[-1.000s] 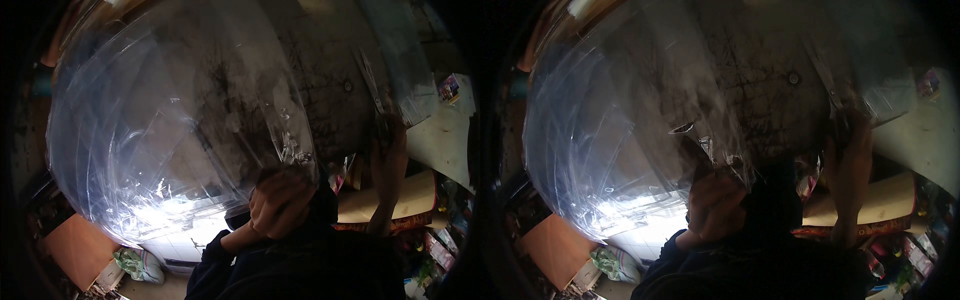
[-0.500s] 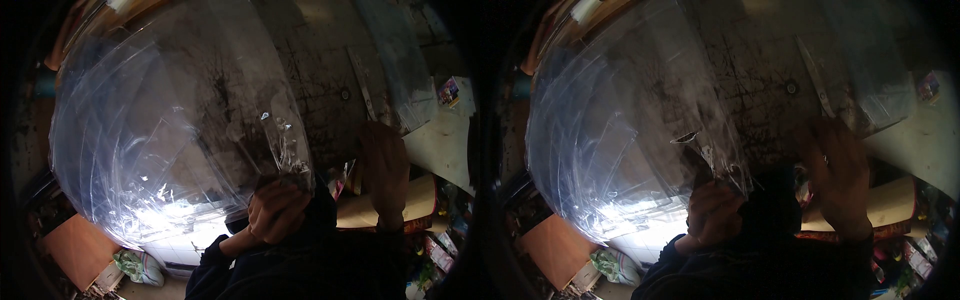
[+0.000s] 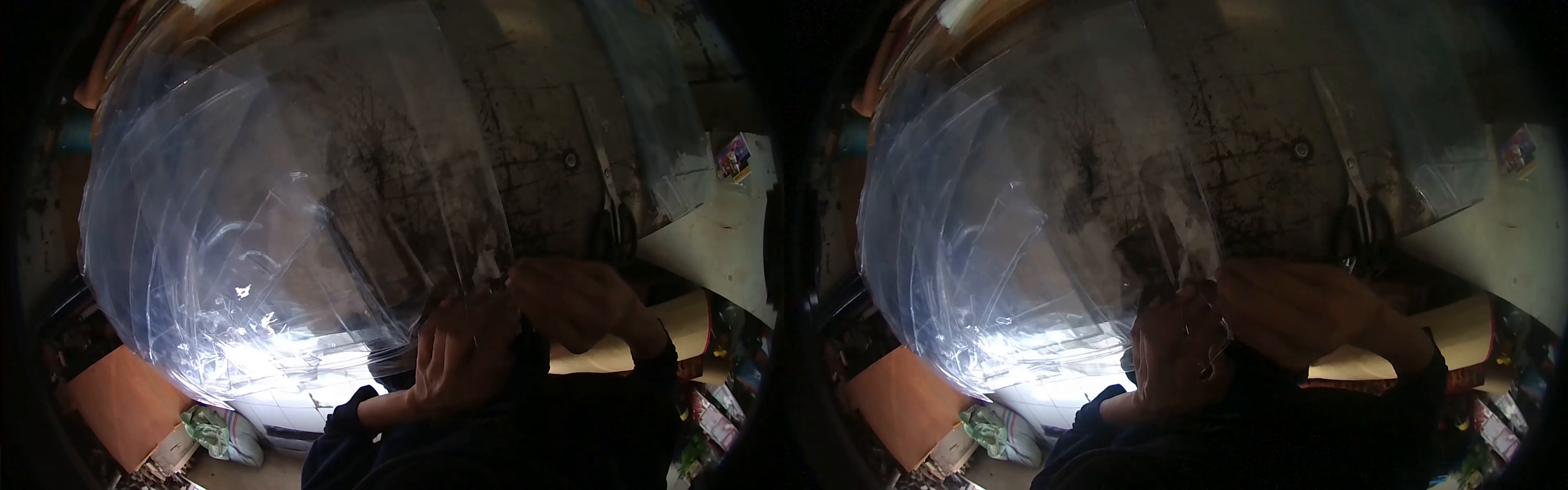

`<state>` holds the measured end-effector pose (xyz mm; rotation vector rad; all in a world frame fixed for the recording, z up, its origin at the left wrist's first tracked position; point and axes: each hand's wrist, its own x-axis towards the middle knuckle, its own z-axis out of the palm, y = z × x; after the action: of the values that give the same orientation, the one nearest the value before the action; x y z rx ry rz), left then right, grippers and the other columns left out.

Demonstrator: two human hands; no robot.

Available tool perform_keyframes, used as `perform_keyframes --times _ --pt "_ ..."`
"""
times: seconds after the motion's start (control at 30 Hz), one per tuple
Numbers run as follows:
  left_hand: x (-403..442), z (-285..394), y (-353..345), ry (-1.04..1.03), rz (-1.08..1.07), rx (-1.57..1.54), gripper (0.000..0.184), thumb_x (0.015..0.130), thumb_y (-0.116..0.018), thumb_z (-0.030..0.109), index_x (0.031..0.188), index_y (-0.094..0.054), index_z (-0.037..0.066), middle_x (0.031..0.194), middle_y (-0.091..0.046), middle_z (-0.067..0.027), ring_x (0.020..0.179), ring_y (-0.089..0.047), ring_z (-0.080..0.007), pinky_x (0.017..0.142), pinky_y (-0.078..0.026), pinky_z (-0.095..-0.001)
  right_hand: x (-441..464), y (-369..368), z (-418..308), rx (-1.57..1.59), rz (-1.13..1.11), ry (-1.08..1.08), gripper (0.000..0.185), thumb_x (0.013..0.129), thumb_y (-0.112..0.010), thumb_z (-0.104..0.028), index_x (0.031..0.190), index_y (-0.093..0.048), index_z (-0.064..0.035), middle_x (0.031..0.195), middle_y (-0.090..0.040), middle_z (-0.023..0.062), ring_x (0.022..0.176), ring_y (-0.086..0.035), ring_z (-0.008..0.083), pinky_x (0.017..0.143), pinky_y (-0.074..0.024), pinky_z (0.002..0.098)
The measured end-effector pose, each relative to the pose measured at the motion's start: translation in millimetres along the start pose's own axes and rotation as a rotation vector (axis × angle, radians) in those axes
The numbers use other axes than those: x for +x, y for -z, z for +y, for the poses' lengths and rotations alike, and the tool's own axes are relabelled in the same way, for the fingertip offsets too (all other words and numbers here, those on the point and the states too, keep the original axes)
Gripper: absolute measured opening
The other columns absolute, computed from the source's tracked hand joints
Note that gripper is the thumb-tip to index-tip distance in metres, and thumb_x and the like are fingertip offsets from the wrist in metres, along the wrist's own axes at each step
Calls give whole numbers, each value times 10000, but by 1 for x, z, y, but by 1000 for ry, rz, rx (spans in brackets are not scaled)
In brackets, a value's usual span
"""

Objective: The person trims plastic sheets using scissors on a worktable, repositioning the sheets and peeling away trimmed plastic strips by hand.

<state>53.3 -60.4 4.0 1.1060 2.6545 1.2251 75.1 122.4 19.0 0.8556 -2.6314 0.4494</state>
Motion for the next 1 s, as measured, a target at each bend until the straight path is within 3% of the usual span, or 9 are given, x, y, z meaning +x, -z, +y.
perform_keyframes --times 0.03,0.1,0.2,0.37,0.43,0.5,0.6,0.77,1.0 --pt "1 3 0 4 -1 1 231 732 -631 137 937 -671 38 986 -628 -123 937 -624 -245 841 -472 -407 -1 1 -1 4 -1 0 120 693 -633 -34 797 -629 27 898 -619 126 874 -633 228 692 -568 309" --pt "2 4 -1 -19 44 76 362 779 -502 141 1083 -598 -31 1218 -496 -264 1173 -466 -374 1021 -262 -519 -3 1 -2 -15 -48 -110 107 755 -637 -102 820 -644 -17 947 -608 91 909 -618 203 717 -554 290" --pt "7 -3 -14 151 -53 45 382 842 -447 178 1131 -560 -44 1277 -438 -297 1250 -377 -414 1045 -176 -551 -4 -4 -2 -49 -3 -105 141 767 -631 -113 852 -636 0 981 -581 122 902 -612 227 725 -540 311" --pt "-5 -12 -29 -71 -84 382 374 860 -459 192 1136 -541 -48 1260 -446 -313 1213 -413 -435 1024 -172 -593 1 -3 -1 -67 -179 -280 152 790 -610 -79 904 -585 18 960 -558 168 847 -594 259 674 -519 342" --pt "-8 -16 -32 -121 -68 435 362 863 -455 192 1126 -549 -38 1246 -460 -312 1199 -431 -432 1020 -174 -598 1 -5 11 -398 -205 -366 125 811 -584 -67 901 -538 8 901 -548 176 815 -572 284 644 -491 364" --pt "-12 -16 -35 -188 -61 512 347 866 -448 195 1119 -563 -13 1224 -487 -301 1190 -446 -422 1016 -179 -601 12 -3 36 -479 -32 -507 104 835 -560 -78 892 -502 -12 854 -534 170 789 -552 317 632 -463 378" --pt "-12 -15 -37 -133 -36 557 371 878 -464 278 1173 -568 78 1218 -550 -170 1163 -510 -303 1041 -182 -522 29 3 57 -249 85 -658 104 857 -544 -83 913 -483 -21 845 -527 149 784 -546 327 639 -439 391" --pt "-10 -14 -37 -128 -38 552 372 879 -457 281 1160 -569 65 1216 -549 -173 1166 -506 -307 1054 -145 -532 20 9 56 -497 -38 -817 206 802 -630 -130 916 -491 -29 868 -530 140 771 -550 337 613 -452 396" --pt "-10 -14 -37 -161 -41 601 374 889 -424 271 1141 -572 38 1209 -547 -193 1169 -504 -311 1049 -131 -551 36 -17 8 238 233 -1022 309 733 -725 -161 966 -560 -44 838 -579 68 726 -585 170 618 -470 289"
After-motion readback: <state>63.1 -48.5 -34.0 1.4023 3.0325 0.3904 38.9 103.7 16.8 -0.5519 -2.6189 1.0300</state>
